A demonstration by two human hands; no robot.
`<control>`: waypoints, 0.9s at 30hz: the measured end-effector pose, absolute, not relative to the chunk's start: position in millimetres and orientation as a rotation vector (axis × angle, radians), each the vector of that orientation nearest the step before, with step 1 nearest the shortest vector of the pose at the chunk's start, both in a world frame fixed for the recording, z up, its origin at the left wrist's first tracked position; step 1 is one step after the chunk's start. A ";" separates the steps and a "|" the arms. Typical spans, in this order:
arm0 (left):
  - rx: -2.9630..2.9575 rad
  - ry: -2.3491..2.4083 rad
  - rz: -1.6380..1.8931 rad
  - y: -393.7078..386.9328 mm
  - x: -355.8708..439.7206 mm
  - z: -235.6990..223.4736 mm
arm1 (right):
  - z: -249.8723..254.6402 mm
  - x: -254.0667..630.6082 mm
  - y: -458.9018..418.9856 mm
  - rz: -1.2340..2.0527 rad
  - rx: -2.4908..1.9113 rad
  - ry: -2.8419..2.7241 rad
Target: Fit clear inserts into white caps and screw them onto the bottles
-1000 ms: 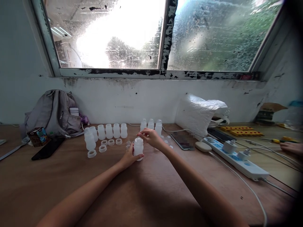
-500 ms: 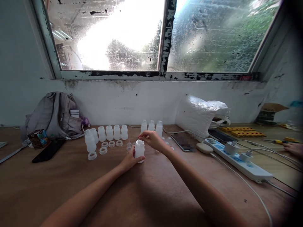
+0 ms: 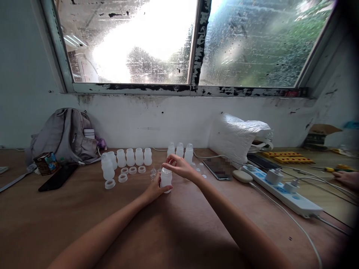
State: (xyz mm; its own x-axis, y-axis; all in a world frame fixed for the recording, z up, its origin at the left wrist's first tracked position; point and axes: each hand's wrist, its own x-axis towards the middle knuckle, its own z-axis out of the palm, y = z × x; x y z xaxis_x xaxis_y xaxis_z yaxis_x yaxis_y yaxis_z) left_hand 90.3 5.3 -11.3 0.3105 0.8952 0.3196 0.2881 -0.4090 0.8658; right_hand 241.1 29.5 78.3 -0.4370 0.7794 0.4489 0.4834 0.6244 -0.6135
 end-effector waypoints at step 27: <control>1.374 0.787 1.000 -26.9 105.9 29.9 | 69.1 215.6 2.1 1.423 -0.793 -1.493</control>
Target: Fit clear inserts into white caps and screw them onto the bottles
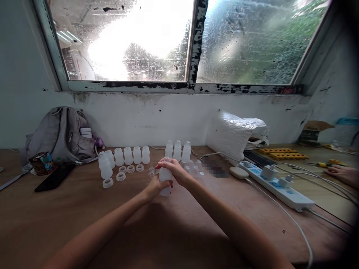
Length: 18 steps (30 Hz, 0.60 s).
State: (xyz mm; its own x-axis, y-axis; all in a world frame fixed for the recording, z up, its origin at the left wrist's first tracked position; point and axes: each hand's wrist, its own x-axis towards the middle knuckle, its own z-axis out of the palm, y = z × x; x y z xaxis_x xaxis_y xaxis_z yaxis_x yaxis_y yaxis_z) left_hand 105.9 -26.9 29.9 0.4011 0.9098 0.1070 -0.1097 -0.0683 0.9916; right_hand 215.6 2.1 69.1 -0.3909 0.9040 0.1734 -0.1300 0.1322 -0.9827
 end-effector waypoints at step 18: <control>1.710 1.033 1.178 -7.6 101.2 8.8 | 79.2 225.1 10.0 1.348 -0.822 -1.651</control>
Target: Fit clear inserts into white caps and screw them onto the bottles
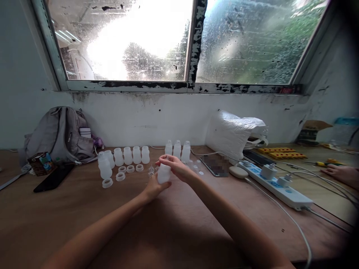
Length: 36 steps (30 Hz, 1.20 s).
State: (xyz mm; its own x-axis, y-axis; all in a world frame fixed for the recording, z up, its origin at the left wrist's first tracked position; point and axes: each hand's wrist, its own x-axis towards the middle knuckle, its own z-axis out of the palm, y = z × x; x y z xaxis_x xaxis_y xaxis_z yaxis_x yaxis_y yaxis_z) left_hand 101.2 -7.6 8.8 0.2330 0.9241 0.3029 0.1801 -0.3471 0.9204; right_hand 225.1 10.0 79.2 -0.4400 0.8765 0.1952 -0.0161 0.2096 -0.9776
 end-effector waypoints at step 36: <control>1.520 0.968 1.073 -0.4 93.8 -8.9 | 87.2 309.4 50.5 1.024 -2.283 -2.359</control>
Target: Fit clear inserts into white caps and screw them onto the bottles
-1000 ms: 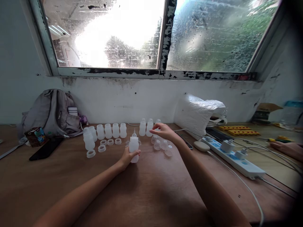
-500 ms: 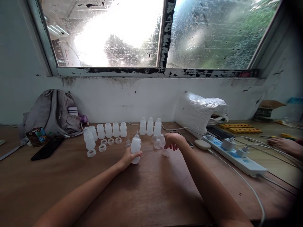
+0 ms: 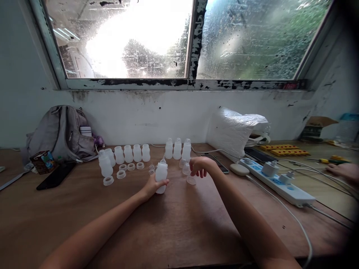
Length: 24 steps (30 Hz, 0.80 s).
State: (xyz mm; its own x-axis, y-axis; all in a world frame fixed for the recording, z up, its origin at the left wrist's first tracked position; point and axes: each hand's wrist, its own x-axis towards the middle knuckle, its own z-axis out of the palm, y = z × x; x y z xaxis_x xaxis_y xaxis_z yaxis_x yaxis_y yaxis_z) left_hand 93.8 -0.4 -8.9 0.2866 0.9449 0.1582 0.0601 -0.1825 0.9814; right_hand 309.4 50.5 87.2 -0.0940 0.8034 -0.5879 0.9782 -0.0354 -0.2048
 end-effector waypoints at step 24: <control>1.752 1.017 1.087 0.2 96.4 -13.9 | 107.8 280.0 31.3 -1.611 1.502 3.171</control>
State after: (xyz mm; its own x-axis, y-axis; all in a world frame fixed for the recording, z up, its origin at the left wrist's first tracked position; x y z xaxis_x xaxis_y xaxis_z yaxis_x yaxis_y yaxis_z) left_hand 96.4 0.2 -13.9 0.3019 0.9143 0.2701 0.2087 -0.3399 0.9170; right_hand 280.0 31.3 107.8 -0.4870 0.8348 0.2568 0.2847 0.4297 -0.8569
